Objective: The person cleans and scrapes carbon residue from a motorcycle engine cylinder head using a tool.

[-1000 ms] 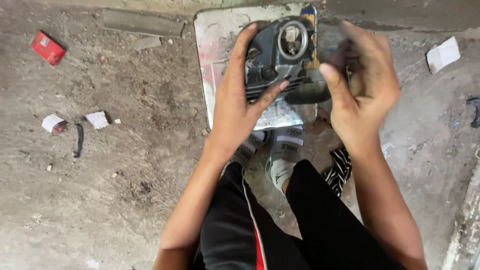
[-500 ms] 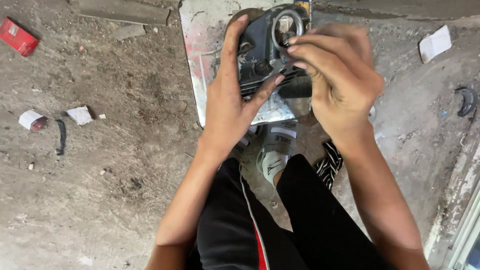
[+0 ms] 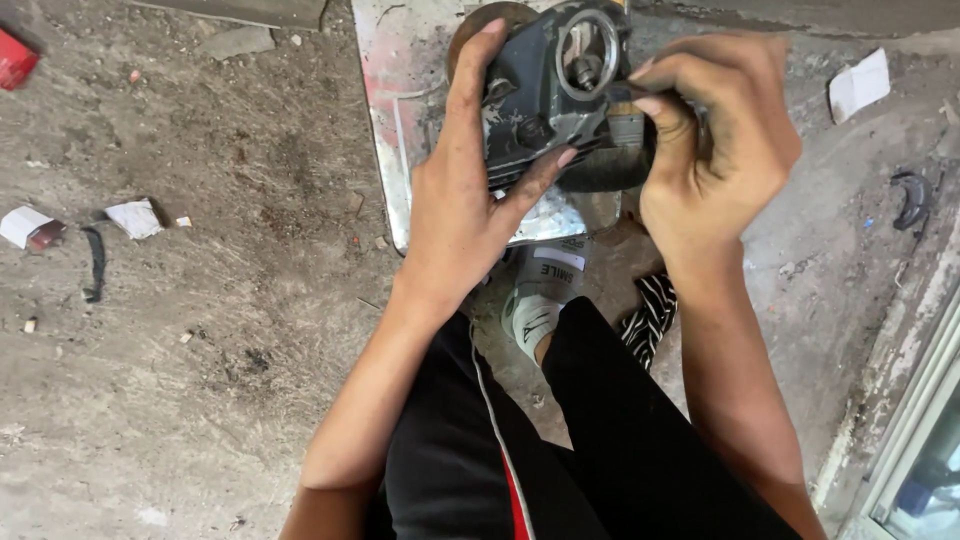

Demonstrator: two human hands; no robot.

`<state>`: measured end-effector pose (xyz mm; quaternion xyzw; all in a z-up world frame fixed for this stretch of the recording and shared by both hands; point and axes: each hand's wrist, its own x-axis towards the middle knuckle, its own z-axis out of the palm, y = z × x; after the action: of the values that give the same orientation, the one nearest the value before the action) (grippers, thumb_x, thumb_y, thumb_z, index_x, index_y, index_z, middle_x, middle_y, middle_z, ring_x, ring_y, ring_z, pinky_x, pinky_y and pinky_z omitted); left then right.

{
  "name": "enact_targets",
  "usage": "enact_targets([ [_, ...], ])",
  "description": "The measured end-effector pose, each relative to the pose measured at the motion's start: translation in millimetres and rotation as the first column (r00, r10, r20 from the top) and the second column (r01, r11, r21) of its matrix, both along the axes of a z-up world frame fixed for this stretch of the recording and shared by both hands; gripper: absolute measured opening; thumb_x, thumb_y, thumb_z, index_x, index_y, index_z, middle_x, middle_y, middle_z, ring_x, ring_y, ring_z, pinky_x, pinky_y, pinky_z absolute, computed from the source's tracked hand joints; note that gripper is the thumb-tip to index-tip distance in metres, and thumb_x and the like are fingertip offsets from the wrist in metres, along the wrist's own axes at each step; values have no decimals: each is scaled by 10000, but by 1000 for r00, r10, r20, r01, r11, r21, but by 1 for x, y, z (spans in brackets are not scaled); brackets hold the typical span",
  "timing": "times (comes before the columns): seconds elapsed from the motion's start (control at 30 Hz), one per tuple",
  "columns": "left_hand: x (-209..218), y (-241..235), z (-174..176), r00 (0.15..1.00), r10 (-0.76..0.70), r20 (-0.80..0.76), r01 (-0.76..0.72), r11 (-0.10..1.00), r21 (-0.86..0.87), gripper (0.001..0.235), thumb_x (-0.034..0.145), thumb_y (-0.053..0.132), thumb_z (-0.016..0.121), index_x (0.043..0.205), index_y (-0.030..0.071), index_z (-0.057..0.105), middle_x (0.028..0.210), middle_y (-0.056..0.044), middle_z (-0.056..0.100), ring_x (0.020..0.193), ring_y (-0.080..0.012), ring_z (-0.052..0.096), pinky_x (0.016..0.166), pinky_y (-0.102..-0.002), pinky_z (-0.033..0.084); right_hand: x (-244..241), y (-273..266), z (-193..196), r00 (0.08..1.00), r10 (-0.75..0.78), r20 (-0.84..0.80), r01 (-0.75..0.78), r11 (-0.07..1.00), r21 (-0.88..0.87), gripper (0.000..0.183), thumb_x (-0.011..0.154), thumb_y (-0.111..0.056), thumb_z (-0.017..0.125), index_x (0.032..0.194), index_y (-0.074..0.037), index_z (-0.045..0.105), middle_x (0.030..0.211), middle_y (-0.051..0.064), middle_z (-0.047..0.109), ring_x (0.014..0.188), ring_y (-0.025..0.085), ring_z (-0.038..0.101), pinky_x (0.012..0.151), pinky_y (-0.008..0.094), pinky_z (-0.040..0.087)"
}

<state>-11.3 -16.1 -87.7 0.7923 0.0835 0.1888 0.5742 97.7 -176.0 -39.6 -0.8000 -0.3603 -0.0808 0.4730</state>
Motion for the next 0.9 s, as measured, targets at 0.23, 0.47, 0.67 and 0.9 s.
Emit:
enact_targets([
  [0.23, 1, 2, 4, 1000, -14, 5, 14, 1000, 2, 910, 1047, 206, 851, 1614, 155, 141, 1640, -115, 392, 1448, -297, 585, 1199, -370, 561, -2, 19, 4, 947, 80, 311, -38, 990, -137, 70, 926, 45, 730, 987, 31, 699, 974, 133, 672, 942, 279, 621, 826, 407, 482],
  [0.47, 0, 2, 4, 999, -5, -38, 4, 1000, -24, 906, 1023, 208, 849, 1609, 141, 161, 1606, -113, 456, 1395, -282, 634, 1139, -357, 593, 0, 23, 4, 976, 63, 208, -54, 997, -50, 44, 979, 10, 701, 1010, 37, 687, 993, 126, 666, 918, 255, 627, 783, 368, 516],
  [0.67, 1, -1, 7, 1000, 20, -18, -19, 999, 32, 909, 1027, 219, 850, 1603, 129, 152, 1614, -121, 430, 1403, -295, 617, 1131, -361, 591, 11, 3, -17, 986, 11, 168, -11, 1000, 4, 38, 1062, 44, 670, 1070, 20, 698, 1055, 134, 671, 969, 224, 651, 792, 313, 540],
  [0.9, 1, 1, 1, 1000, -7, -26, 7, 1000, 5, 929, 1025, 220, 852, 1611, 126, 137, 1619, -109, 431, 1388, -297, 631, 1122, -366, 602, -2, 28, 1, 938, 86, 335, -76, 996, -42, 69, 874, 36, 748, 938, 33, 726, 928, 124, 687, 892, 259, 627, 787, 405, 505],
])
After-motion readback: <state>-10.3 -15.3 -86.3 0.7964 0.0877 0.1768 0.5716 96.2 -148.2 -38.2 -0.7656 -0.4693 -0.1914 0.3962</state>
